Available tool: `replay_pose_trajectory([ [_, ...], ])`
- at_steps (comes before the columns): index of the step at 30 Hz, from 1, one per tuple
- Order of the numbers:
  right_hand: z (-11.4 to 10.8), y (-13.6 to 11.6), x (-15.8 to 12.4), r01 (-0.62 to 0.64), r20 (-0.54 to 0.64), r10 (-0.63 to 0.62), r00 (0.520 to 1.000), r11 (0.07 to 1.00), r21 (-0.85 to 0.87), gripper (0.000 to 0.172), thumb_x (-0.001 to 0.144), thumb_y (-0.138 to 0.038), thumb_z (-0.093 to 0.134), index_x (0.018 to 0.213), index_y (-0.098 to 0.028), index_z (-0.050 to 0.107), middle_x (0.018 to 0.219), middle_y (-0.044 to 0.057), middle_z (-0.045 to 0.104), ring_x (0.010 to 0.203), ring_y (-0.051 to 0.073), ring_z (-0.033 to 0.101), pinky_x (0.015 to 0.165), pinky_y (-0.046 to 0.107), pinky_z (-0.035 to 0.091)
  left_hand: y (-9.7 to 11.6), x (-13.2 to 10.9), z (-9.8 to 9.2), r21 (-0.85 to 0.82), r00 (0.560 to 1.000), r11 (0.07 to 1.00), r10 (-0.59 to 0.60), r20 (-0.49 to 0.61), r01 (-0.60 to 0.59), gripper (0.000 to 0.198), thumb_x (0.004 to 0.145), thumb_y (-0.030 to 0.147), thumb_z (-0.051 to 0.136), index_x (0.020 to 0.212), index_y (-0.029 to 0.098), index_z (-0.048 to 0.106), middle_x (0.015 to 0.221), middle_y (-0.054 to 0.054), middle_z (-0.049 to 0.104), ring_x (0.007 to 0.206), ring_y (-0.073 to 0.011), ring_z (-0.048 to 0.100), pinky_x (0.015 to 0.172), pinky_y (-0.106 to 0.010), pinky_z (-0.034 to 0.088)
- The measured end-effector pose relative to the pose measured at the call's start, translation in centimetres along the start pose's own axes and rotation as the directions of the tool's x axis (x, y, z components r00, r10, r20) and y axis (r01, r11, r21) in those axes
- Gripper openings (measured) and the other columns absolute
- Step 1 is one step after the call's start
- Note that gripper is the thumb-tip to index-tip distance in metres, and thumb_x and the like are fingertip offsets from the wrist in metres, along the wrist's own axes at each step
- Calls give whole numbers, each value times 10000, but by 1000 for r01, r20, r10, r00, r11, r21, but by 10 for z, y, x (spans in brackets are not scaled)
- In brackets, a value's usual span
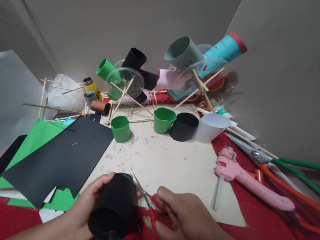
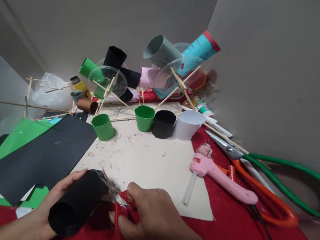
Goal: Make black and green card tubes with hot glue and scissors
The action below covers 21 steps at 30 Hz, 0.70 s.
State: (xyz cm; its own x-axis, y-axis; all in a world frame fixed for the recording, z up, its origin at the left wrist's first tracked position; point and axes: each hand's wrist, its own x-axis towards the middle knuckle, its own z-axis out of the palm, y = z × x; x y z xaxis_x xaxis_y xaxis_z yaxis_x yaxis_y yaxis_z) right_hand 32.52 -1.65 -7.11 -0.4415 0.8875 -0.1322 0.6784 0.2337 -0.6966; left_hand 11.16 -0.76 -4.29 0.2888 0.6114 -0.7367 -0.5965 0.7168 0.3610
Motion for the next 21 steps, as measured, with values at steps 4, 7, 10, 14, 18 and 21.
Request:
replay_pose_trajectory([
  [4,4,4,-1,-5,9,6,1000,1000,-26,97,715,-187,562,700,-222,473,575,-66,522,518,104,371,502,243,203,-2,3,-6,19,998,999,-40,49,39,388,945,328,486,850,58,747,779,-152,780,681,-210,737,697,-291,570],
  [7,7,8,-2,-14,-4,14,1000,999,-28,76,716,-200,566,705,-224,495,588,-57,553,519,109,391,499,241,208,-4,5,-12,38,990,995,-100,100,97,381,910,377,548,901,48,741,867,-180,784,718,-218,744,663,-278,566],
  [10,8,8,-2,-25,-16,24,1000,999,-29,84,729,-250,583,695,-224,511,577,-49,541,514,113,376,501,246,208,-4,7,-17,51,989,991,-124,83,120,366,880,388,603,915,49,736,878,-170,787,687,-211,741,626,-268,560],
  [14,6,5,-2,-50,24,51,998,998,-34,137,737,-320,602,678,-222,526,571,-38,522,523,120,334,509,256,208,-3,8,-20,74,992,993,-102,67,97,306,863,370,637,899,79,726,847,-139,787,704,-211,744,675,-280,562],
  [18,2,0,-2,-71,54,72,996,997,-11,144,731,-336,606,682,-221,535,570,-36,506,524,120,324,515,262,207,-2,10,-23,108,995,991,-86,54,80,265,857,357,643,905,108,718,818,-108,785,714,-210,747,713,-295,564],
  [21,0,-1,-1,-96,66,96,993,995,1,170,726,-357,612,665,-222,528,557,-42,486,516,118,316,505,261,210,-2,11,-26,116,997,992,-63,52,56,234,841,340,658,927,129,711,785,-84,778,698,-212,746,692,-298,566],
])
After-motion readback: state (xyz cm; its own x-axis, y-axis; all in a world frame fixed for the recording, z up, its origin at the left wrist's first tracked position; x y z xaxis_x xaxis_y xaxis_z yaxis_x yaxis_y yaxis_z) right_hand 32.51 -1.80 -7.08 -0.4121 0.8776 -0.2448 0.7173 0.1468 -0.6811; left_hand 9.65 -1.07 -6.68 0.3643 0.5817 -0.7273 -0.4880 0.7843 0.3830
